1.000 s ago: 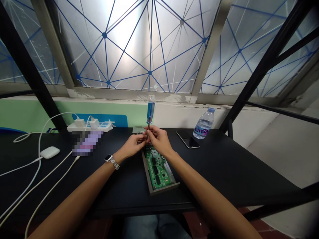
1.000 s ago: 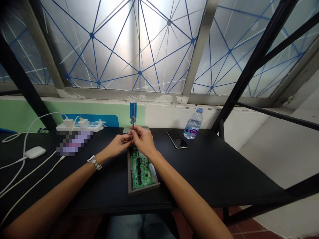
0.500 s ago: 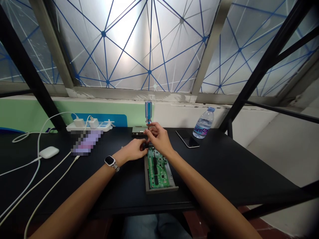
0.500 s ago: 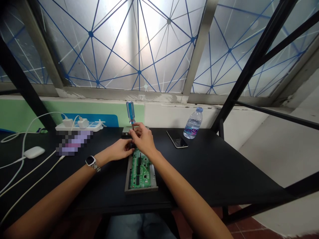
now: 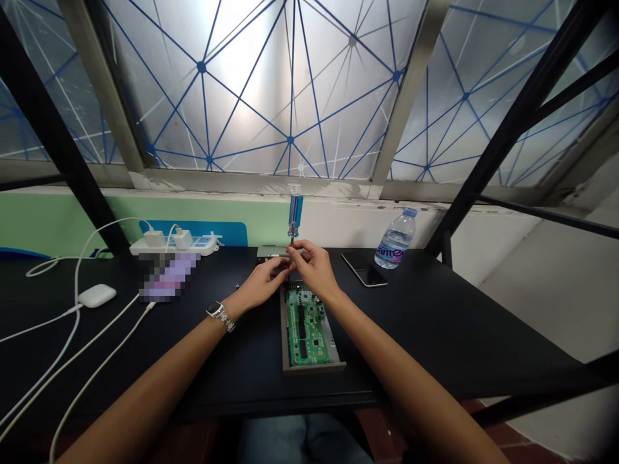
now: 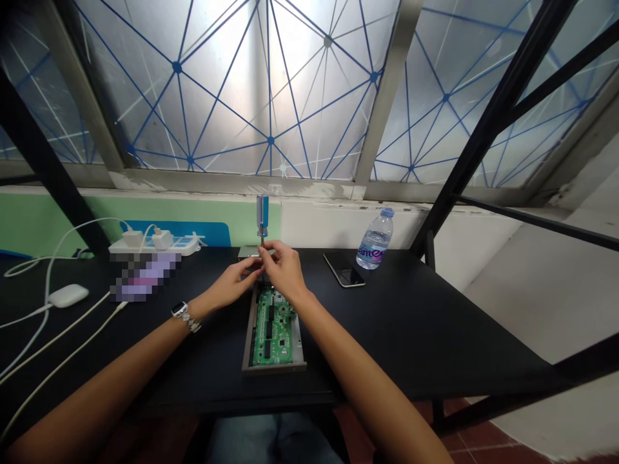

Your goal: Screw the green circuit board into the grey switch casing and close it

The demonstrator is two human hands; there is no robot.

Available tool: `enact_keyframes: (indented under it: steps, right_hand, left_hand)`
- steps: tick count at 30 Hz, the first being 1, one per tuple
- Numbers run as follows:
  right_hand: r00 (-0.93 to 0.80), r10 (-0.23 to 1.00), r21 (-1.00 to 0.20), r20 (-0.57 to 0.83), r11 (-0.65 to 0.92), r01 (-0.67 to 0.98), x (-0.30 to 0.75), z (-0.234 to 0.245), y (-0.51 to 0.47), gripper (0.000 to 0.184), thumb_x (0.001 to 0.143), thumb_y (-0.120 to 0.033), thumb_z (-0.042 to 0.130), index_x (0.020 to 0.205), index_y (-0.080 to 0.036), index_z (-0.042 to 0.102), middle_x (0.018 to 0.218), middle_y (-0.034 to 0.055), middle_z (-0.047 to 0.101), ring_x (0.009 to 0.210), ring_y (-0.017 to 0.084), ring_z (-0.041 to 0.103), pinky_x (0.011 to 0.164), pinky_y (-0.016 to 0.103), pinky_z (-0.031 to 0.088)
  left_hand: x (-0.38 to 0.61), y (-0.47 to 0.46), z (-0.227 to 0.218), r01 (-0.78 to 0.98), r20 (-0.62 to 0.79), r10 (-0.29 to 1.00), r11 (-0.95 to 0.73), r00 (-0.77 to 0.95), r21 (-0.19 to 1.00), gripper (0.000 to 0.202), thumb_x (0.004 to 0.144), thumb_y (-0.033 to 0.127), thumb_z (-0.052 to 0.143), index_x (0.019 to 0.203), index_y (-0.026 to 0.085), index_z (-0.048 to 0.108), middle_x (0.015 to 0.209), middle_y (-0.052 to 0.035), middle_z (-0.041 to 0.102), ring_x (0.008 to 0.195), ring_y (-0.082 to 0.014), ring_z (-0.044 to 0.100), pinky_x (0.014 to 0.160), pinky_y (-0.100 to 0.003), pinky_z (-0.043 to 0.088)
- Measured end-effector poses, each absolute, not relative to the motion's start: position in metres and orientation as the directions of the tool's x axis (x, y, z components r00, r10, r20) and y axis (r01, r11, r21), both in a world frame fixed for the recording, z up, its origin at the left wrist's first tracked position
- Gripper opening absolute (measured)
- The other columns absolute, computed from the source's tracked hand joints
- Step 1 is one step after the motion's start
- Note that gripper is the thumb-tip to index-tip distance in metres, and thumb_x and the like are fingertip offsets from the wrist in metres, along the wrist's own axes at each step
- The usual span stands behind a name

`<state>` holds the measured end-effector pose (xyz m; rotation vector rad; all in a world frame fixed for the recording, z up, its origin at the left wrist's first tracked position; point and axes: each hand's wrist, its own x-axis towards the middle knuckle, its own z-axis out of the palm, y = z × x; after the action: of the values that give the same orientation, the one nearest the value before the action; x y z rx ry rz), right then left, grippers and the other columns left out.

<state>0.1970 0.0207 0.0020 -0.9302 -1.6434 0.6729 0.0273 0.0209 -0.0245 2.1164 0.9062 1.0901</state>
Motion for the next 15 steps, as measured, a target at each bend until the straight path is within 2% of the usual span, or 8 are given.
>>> enact_keyframes:
  steps: [4,11,15]
  right_hand:
    - [-0.117,0.831,-0.789,0.544,0.554,0.265,0.1967,0.0022,0.0205,0.028,0.094,-0.044,0.057,0.104,-0.021,0.070,0.070,0.0007,0.067,0.063,0.017,0.066,0.064,0.029,0.054]
    - [-0.140,0.838,-0.791,0.527,0.544,0.280,0.1944,0.0039,0.0168,0.029,0.095,-0.038,0.054,0.111,-0.020,0.070,0.075,0.0019,0.068,0.065,0.016,0.066,0.062,0.027,0.053]
    - [-0.089,0.846,-0.796,0.525,0.526,0.299,0.1929,0.0053,0.0153,0.023,0.088,-0.041,0.064,0.100,-0.021,0.067,0.086,0.0020,0.070,0.060,0.014,0.064,0.055,0.025,0.050]
  left_hand:
    - [0.0341,0.0268,-0.0329,0.113,0.459,0.781,-0.548,0.423,0.829,0.035,0.097,0.038,0.056,0.120,0.015,0.068,0.122,-0.0120,0.072,0.111,-0.0253,0.067,0.103,-0.036,0.048]
    - [0.0372,0.0272,-0.0340,0.010,0.453,0.810,-0.492,0.372,0.871,0.032,0.092,0.039,0.065,0.107,0.012,0.072,0.107,-0.0126,0.076,0.097,-0.0253,0.071,0.091,-0.035,0.054]
    - [0.0384,0.0256,-0.0326,0.017,0.454,0.838,-0.481,0.302,0.876,0.034,0.086,0.042,0.073,0.100,0.012,0.073,0.105,-0.0130,0.077,0.094,-0.0258,0.072,0.089,-0.036,0.055]
